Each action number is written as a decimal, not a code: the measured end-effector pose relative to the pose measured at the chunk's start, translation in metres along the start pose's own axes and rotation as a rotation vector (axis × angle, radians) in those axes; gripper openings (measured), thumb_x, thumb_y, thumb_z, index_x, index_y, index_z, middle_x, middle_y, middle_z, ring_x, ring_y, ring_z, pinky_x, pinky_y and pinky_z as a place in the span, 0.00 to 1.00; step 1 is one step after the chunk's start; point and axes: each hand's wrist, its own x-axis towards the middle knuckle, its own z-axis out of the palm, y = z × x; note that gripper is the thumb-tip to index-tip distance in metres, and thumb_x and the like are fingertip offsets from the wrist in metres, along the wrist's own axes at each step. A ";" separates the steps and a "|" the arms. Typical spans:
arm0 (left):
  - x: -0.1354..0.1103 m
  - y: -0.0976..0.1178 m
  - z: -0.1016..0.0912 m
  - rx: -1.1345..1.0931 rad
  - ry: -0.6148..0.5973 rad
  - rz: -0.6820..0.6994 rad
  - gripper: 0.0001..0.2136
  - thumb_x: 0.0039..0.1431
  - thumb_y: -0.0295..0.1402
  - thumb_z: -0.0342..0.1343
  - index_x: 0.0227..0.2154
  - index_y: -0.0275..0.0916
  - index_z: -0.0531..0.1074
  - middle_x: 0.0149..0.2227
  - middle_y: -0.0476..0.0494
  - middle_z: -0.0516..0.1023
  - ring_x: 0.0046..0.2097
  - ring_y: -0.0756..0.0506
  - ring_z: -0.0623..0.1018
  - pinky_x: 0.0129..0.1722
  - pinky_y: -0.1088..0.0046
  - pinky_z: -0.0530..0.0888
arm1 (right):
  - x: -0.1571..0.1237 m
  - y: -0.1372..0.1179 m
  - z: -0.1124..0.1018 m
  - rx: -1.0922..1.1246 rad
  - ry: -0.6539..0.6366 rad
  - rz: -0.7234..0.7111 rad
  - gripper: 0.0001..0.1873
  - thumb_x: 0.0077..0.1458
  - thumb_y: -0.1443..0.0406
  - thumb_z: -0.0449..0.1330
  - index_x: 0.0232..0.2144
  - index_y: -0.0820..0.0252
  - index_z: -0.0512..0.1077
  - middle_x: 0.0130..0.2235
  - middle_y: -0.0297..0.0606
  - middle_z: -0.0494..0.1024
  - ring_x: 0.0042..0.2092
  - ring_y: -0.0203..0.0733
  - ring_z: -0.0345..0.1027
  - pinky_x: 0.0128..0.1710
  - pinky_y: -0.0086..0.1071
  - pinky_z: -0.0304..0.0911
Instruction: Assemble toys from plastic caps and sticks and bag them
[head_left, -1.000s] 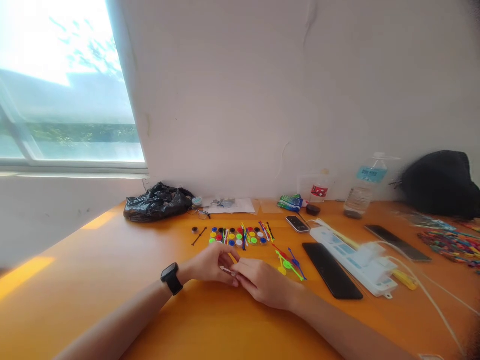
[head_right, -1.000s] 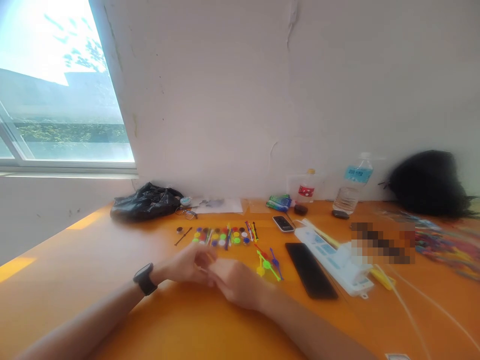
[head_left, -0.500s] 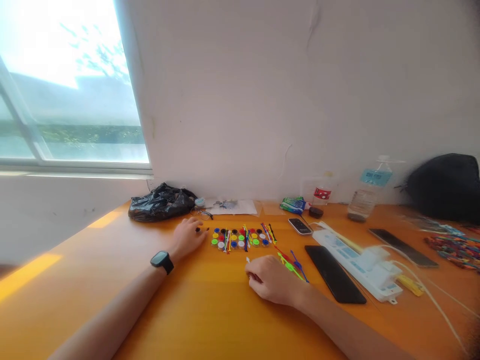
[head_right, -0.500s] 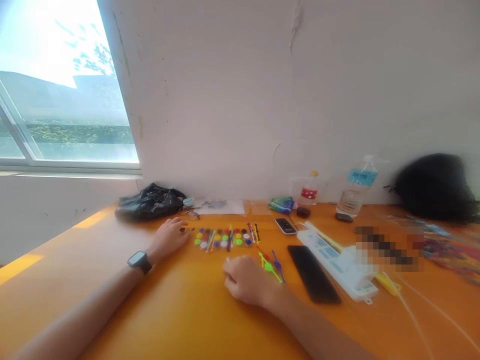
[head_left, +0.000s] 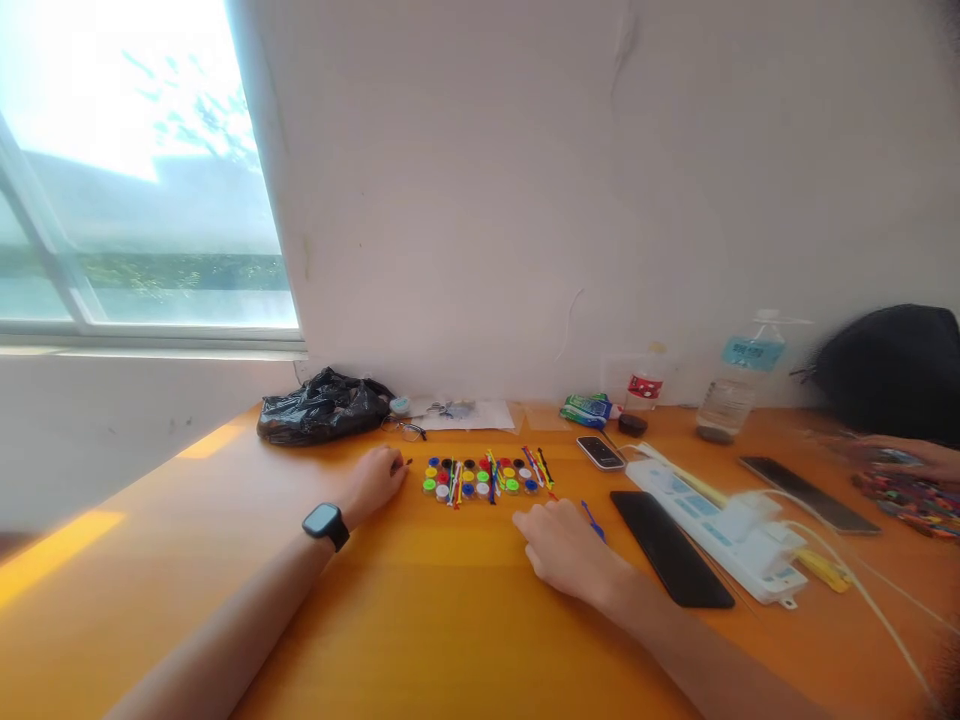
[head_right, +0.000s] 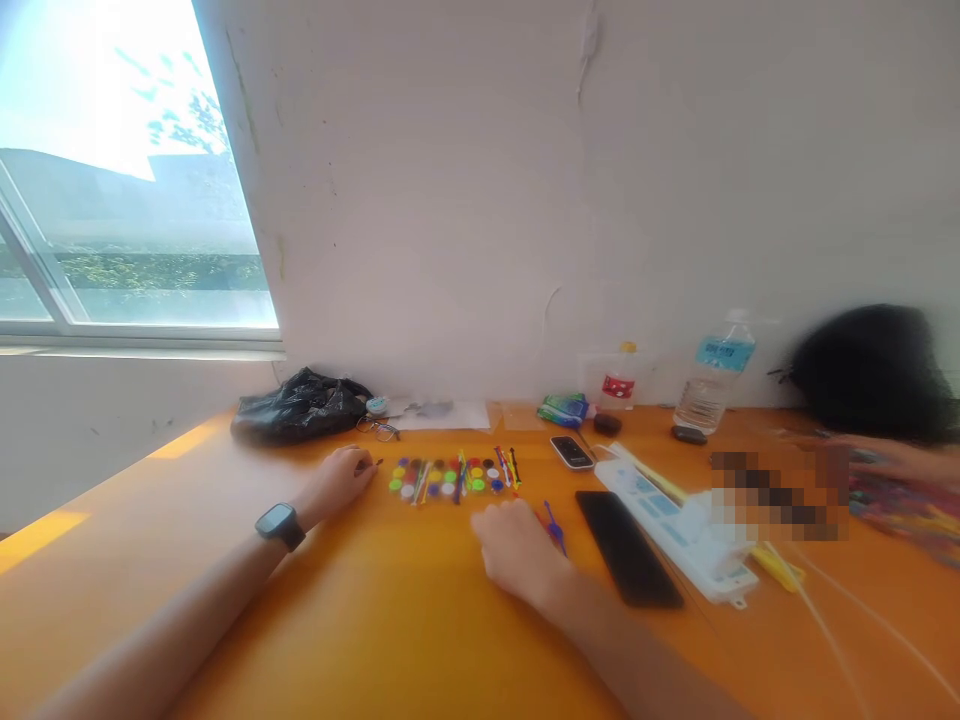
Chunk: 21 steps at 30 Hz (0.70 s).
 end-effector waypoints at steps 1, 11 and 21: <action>0.000 0.001 -0.001 0.011 -0.003 -0.011 0.09 0.65 0.31 0.53 0.34 0.37 0.77 0.39 0.37 0.80 0.41 0.41 0.79 0.39 0.71 0.69 | 0.000 0.001 0.000 -0.005 0.001 0.004 0.09 0.54 0.75 0.56 0.33 0.63 0.76 0.33 0.49 0.83 0.34 0.51 0.78 0.31 0.36 0.54; 0.000 -0.002 -0.001 0.142 -0.067 -0.139 0.11 0.64 0.29 0.50 0.28 0.35 0.75 0.36 0.32 0.79 0.37 0.39 0.79 0.32 0.69 0.64 | 0.001 -0.007 0.001 0.052 0.069 -0.008 0.06 0.57 0.70 0.55 0.32 0.61 0.73 0.30 0.44 0.81 0.31 0.46 0.75 0.30 0.35 0.47; 0.003 -0.018 -0.017 0.102 -0.043 -0.070 0.16 0.64 0.38 0.54 0.22 0.38 0.72 0.28 0.39 0.78 0.31 0.42 0.78 0.29 0.70 0.61 | -0.002 -0.013 -0.002 0.122 0.084 -0.044 0.05 0.59 0.68 0.55 0.30 0.60 0.70 0.30 0.41 0.79 0.30 0.43 0.71 0.29 0.38 0.37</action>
